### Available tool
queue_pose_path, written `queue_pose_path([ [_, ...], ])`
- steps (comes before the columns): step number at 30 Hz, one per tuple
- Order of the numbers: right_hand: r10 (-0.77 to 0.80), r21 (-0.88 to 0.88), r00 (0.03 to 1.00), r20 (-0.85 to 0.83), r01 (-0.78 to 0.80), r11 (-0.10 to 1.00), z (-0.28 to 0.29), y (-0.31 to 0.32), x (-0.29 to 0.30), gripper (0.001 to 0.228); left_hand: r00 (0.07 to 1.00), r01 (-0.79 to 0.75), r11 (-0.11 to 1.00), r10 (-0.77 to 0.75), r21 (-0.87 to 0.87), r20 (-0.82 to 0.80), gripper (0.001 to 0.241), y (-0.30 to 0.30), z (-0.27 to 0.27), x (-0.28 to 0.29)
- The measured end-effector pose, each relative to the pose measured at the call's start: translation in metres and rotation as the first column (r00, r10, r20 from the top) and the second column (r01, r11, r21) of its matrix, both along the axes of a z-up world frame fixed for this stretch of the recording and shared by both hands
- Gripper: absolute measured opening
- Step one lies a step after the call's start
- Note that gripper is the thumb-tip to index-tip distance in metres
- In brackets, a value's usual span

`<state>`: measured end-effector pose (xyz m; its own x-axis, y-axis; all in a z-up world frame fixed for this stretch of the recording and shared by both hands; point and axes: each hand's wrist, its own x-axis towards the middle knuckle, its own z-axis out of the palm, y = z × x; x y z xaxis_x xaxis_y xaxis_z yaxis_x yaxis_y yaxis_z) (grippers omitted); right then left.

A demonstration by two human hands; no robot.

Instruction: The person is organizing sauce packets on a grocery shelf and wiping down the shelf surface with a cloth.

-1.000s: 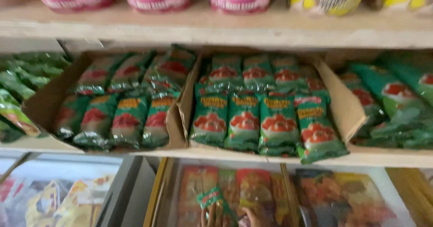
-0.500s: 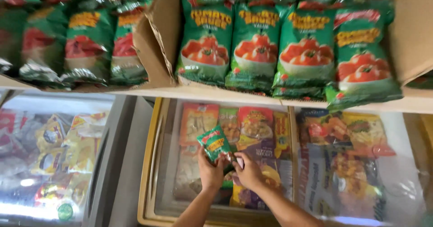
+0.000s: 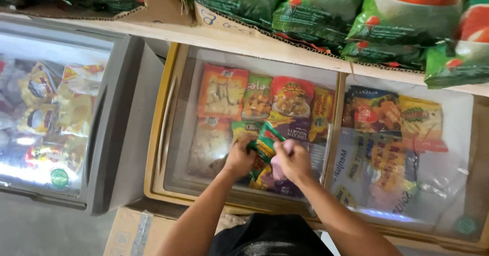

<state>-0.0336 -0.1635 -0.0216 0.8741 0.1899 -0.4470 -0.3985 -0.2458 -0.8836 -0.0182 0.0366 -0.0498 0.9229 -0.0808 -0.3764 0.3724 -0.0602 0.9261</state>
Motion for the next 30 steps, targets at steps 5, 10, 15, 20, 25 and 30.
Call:
queue_pose_path([
  [5, 0.111, -0.249, 0.571, 0.813, 0.169, 0.954, 0.11, 0.029, 0.003, 0.024, 0.862, -0.01, 0.798, -0.299, 0.602, 0.41, 0.062, -0.021, 0.059, -0.012],
  [10, 0.642, -0.671, 0.283, 0.713, 0.012, 0.741, 0.039, -0.011, 0.011, 0.033, 0.827, -0.192, 0.581, -0.338, 0.791, 0.449, 0.058, -0.027, 0.021, -0.017],
  [15, 0.312, -0.452, 0.49, 0.814, 0.195, 0.87, -0.005, -0.023, 0.017, 0.027, 0.841, -0.206, 0.599, -0.296, 0.774, 0.453, 0.051, -0.017, 0.004, -0.019],
  [20, 0.134, -0.404, 0.554, 0.821, 0.399, 0.823, 0.04, -0.008, 0.008, 0.038, 0.774, -0.021, 0.723, -0.426, 0.691, 0.469, 0.1, 0.022, 0.048, -0.041],
  [25, 0.43, -0.471, 0.387, 0.816, 0.013, 0.882, 0.058, 0.034, -0.022, 0.026, 0.829, 0.144, 0.553, -0.52, 0.821, 0.205, 0.12, 0.023, 0.018, -0.053],
  [30, 0.617, -0.649, 0.51, 0.599, -0.142, 0.747, 0.043, 0.004, -0.017, 0.03, 0.823, 0.004, 0.466, -0.504, 0.885, 0.262, 0.115, 0.019, 0.0, -0.055],
])
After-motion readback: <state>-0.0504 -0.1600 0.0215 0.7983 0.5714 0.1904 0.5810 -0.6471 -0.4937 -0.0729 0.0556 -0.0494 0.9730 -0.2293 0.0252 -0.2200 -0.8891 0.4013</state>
